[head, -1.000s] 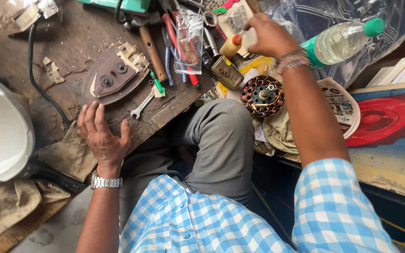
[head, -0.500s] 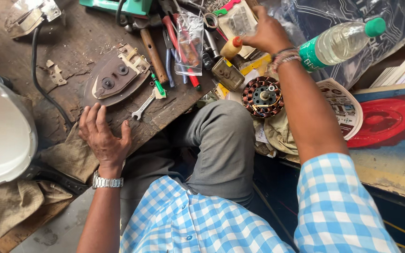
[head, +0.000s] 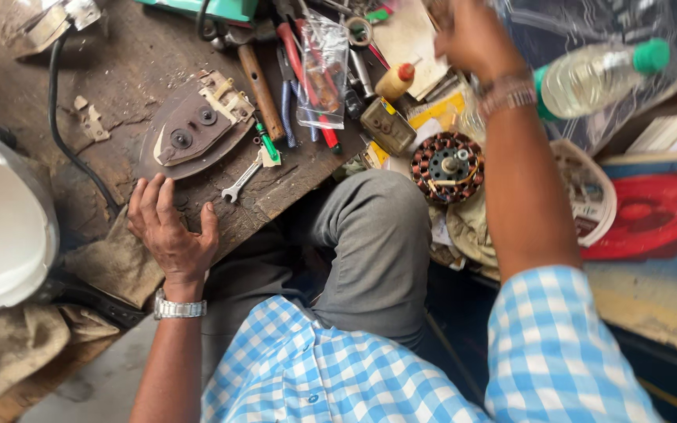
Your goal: The person assembles and adjusts a small electrical component on a cluttered workbench, using a screwdriver to tighten screws and aligning parts by hand. The person then picks up a white and red electric iron and positions it on the bench.
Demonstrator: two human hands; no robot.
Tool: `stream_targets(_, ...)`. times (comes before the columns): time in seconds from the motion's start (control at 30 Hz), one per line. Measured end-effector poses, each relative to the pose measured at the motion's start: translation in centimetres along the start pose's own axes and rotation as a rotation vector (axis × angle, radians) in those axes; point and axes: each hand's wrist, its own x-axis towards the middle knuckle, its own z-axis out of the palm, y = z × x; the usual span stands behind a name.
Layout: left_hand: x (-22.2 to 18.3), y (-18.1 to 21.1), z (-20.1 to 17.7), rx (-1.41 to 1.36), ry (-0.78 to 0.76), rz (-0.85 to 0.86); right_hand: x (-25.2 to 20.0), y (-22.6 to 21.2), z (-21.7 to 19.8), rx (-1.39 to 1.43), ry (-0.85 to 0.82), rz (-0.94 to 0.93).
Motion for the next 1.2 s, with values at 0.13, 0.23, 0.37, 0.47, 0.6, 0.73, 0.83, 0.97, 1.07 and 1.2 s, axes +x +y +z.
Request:
stream_targets(0.13, -0.7, -0.3, -0.2, -0.009, -0.024, -0.003, -2.9, -0.4, 2.3, 0.016, -0.137, -0.383)
stream_targets(0.23, 0.0, 0.2, 0.1, -0.009, -0.018, 0.011, -2.4, 0.1, 4.4, -0.071, -0.029, -0.390)
stream_targets(0.37, -0.5, 0.1, -0.2, -0.002, -0.001, -0.005, 0.3, -0.9, 5.5, 0.016, 0.099, -0.292)
stream_targets(0.47, -0.4, -0.1, 0.2, -0.006, 0.000, -0.004, -0.4, -0.9, 4.5, -0.001, 0.073, -0.290)
stream_targets(0.6, -0.6, -0.4, 0.3, -0.010, -0.001, -0.022, -2.4, -2.4, 2.7, -0.498, -0.264, -0.037)
stream_targets(0.73, -0.4, -0.2, 0.3, 0.001, -0.019, -0.011, -5.8, -3.9, 4.5, -0.533, -0.355, -0.018)
stream_targets(0.83, -0.5, 0.0, -0.1, -0.005, -0.001, -0.011, -6.3, -6.2, 6.6, -0.589, -0.325, -0.019)
stream_targets(0.97, -0.1, 0.1, 0.1, -0.015, 0.014, -0.016, -6.3, -7.2, 6.0, -0.600, -0.307, 0.021)
stream_targets(1.07, -0.6, -0.2, 0.2, -0.023, 0.009, -0.018, -5.5, -4.9, 2.0, -0.582, -0.360, 0.194)
stream_targets(1.2, -0.4, -0.2, 0.0, -0.022, 0.000, -0.024, -2.3, -1.3, -1.0, -0.502, -0.154, 0.268)
